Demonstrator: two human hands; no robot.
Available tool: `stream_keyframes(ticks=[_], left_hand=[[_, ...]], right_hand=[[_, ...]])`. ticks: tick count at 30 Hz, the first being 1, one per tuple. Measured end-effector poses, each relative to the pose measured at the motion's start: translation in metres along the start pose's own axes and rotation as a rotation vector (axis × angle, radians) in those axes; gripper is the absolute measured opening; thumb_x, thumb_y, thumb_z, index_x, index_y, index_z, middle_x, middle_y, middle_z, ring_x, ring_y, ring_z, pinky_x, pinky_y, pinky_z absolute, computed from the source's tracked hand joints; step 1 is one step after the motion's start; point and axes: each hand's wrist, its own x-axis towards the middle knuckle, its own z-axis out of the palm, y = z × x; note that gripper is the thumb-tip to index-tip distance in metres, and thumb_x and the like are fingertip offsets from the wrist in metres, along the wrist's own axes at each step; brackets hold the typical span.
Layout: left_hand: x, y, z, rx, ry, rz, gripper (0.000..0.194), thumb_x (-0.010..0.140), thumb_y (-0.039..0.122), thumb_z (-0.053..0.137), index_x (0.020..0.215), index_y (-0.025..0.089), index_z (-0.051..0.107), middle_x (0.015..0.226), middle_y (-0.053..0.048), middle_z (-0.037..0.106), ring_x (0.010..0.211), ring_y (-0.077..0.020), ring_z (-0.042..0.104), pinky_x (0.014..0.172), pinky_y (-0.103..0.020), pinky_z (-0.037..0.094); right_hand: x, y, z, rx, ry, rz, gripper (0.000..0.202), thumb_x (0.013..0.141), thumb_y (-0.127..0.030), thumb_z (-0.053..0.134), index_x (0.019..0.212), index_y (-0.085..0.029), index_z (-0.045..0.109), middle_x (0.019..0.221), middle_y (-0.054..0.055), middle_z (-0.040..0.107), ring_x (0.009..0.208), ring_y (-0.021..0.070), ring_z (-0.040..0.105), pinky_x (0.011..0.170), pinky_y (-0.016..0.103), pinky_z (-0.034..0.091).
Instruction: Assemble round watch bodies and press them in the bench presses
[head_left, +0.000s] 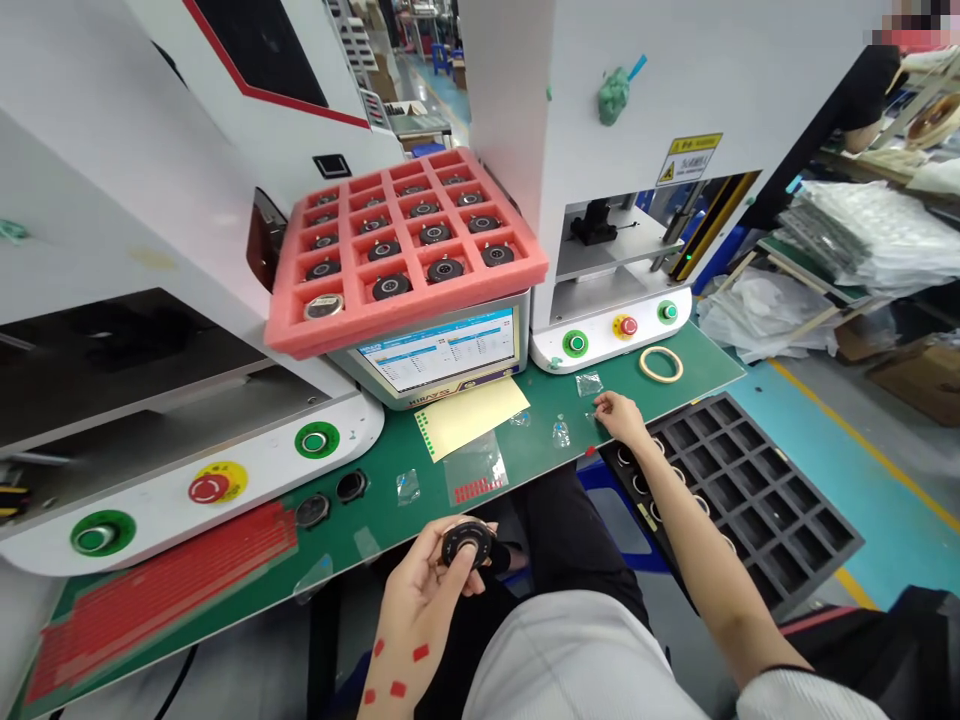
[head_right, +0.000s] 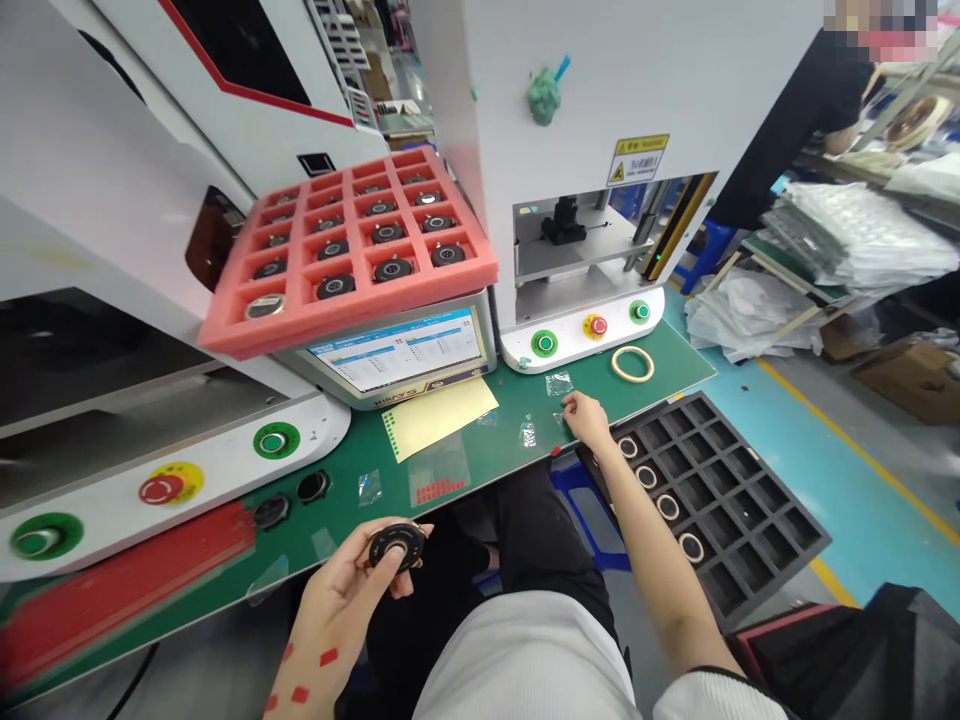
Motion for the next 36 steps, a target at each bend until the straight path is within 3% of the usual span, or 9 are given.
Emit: stream_keyframes(ticks=[4, 9, 14, 16, 19, 24, 30, 36], left_hand=[[0.001, -0.002, -0.001, -0.012, 0.001, -0.003, 0.033, 0.078, 0.045, 0.067, 0.094, 0.017, 0.065, 0.097, -0.01, 0.074, 0.052, -0.0103, 0.056, 0.055, -0.025, 0.049], [0.003, -0.006, -0.001, -0.038, -0.019, -0.012, 0.034, 0.076, 0.046, 0.07, 0.092, 0.016, 0.067, 0.096, -0.01, 0.075, 0.052, -0.0096, 0.057, 0.055, -0.023, 0.049], [0.002, -0.008, -0.003, -0.097, -0.002, -0.041, 0.038, 0.073, 0.047, 0.073, 0.094, 0.015, 0.069, 0.094, -0.01, 0.075, 0.056, -0.0111, 0.061, 0.056, -0.022, 0.051], [0.001, -0.007, -0.006, -0.11, 0.008, -0.032, 0.037, 0.074, 0.046, 0.073, 0.094, 0.015, 0.069, 0.094, -0.01, 0.075, 0.057, -0.0111, 0.061, 0.056, -0.022, 0.05], [0.003, -0.007, -0.008, -0.109, 0.011, -0.026, 0.035, 0.075, 0.044, 0.072, 0.093, 0.014, 0.069, 0.094, -0.011, 0.075, 0.057, -0.0117, 0.061, 0.056, -0.023, 0.05], [0.007, -0.009, -0.005, -0.093, -0.045, -0.034, 0.036, 0.076, 0.044, 0.07, 0.094, 0.014, 0.068, 0.094, -0.012, 0.075, 0.058, -0.0132, 0.062, 0.057, -0.026, 0.051], [0.005, -0.007, -0.004, -0.116, -0.049, -0.029, 0.035, 0.076, 0.045, 0.071, 0.093, 0.014, 0.067, 0.093, -0.011, 0.074, 0.059, -0.0134, 0.062, 0.057, -0.026, 0.052], [0.005, -0.007, -0.005, -0.264, -0.031, -0.084, 0.031, 0.08, 0.043, 0.068, 0.092, 0.016, 0.059, 0.092, -0.01, 0.074, 0.068, -0.0152, 0.066, 0.063, -0.025, 0.052]], right_hand=[[0.001, -0.012, -0.006, -0.06, 0.06, 0.004, 0.024, 0.092, -0.034, 0.059, 0.105, -0.014, 0.061, 0.092, 0.003, 0.066, 0.083, 0.0161, 0.064, 0.077, 0.035, 0.053], [0.011, -0.043, 0.008, -0.176, 0.219, 0.008, 0.028, 0.086, -0.039, 0.063, 0.097, -0.014, 0.061, 0.102, 0.009, 0.064, 0.103, 0.024, 0.058, 0.085, 0.038, 0.046], [0.013, -0.066, 0.015, -0.203, 0.26, -0.057, 0.02, 0.087, -0.029, 0.059, 0.095, -0.011, 0.062, 0.105, 0.016, 0.063, 0.107, 0.0285, 0.054, 0.087, 0.039, 0.042], [0.005, -0.069, 0.013, -0.181, 0.241, -0.114, 0.021, 0.092, -0.027, 0.052, 0.101, -0.011, 0.062, 0.109, 0.017, 0.063, 0.111, 0.0277, 0.052, 0.091, 0.038, 0.042], [-0.009, -0.068, 0.012, -0.142, 0.129, -0.189, 0.018, 0.094, -0.026, 0.052, 0.101, -0.014, 0.063, 0.104, 0.009, 0.066, 0.104, 0.0214, 0.058, 0.089, 0.036, 0.045], [-0.018, -0.062, 0.023, -0.103, -0.048, -0.132, 0.022, 0.092, -0.034, 0.06, 0.099, -0.014, 0.063, 0.092, 0.003, 0.067, 0.083, 0.0155, 0.064, 0.078, 0.035, 0.054], [-0.014, -0.064, 0.032, -0.066, -0.092, -0.017, 0.021, 0.093, -0.034, 0.059, 0.1, -0.014, 0.063, 0.098, 0.004, 0.066, 0.086, 0.0162, 0.064, 0.08, 0.036, 0.054], [-0.023, -0.074, 0.024, 0.078, -0.093, -0.019, 0.017, 0.092, -0.031, 0.06, 0.093, -0.014, 0.064, 0.092, 0.003, 0.066, 0.084, 0.0158, 0.064, 0.081, 0.036, 0.053]])
